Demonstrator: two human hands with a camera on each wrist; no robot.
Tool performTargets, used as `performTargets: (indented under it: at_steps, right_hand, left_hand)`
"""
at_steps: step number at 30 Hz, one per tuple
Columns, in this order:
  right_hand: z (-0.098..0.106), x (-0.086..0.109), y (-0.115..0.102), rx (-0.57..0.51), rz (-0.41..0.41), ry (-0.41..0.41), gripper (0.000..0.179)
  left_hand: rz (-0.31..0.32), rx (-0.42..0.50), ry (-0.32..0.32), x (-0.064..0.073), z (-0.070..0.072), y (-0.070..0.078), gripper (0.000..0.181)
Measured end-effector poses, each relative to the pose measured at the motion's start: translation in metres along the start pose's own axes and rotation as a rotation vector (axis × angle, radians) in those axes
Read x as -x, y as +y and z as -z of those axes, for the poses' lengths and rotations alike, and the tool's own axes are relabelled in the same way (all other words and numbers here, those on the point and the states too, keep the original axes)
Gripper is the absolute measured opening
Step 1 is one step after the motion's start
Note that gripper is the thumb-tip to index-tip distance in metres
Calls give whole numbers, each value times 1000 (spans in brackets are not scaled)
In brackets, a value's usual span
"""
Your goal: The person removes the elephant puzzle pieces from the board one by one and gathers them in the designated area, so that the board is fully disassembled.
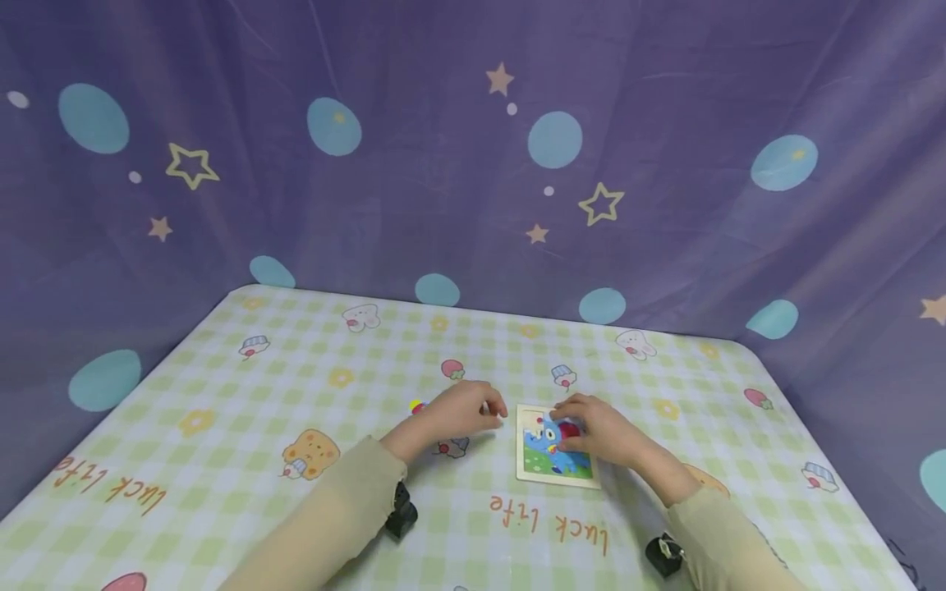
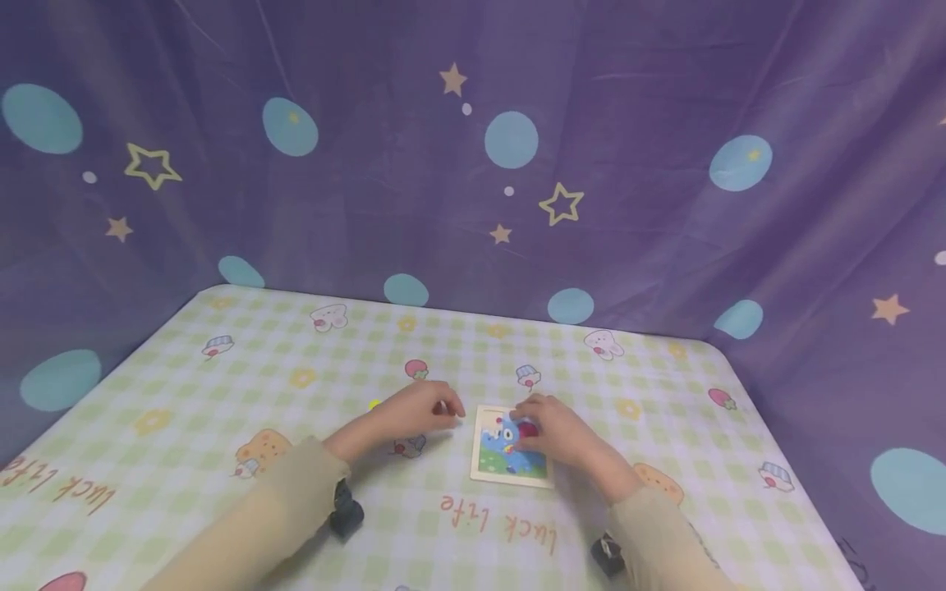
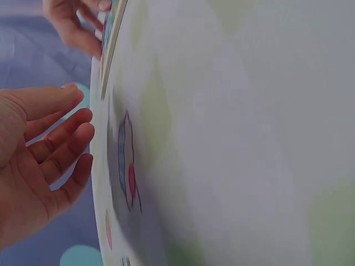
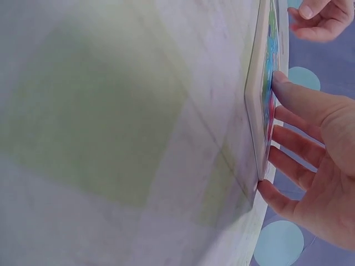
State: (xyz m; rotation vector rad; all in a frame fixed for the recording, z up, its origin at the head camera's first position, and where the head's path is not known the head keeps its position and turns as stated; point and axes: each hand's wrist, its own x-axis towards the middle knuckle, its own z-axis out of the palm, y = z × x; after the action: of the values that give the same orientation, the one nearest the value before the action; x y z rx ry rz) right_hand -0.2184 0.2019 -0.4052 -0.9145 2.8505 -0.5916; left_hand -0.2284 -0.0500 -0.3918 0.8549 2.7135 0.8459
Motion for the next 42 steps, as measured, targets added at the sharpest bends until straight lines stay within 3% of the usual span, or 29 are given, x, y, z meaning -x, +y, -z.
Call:
performTargets:
  at_steps: [9,18,23,42]
  right_hand:
    - [1,0,1,-8,-3,-13,41]
    - [0,0,2,-18,19,-5,40]
    - [0,-1,2,-14,29,-4,40]
    - [1,0,1,-20,19,-4,39]
  left_hand:
    - [-27,-23,-52,-13,-18,16,20]
    - [-61,-57,-102,-18,-24,31,31]
    - [-68,-102,-117,-20,-27,32,34]
    - [-63,-128,-110,-22,-32,33,32]
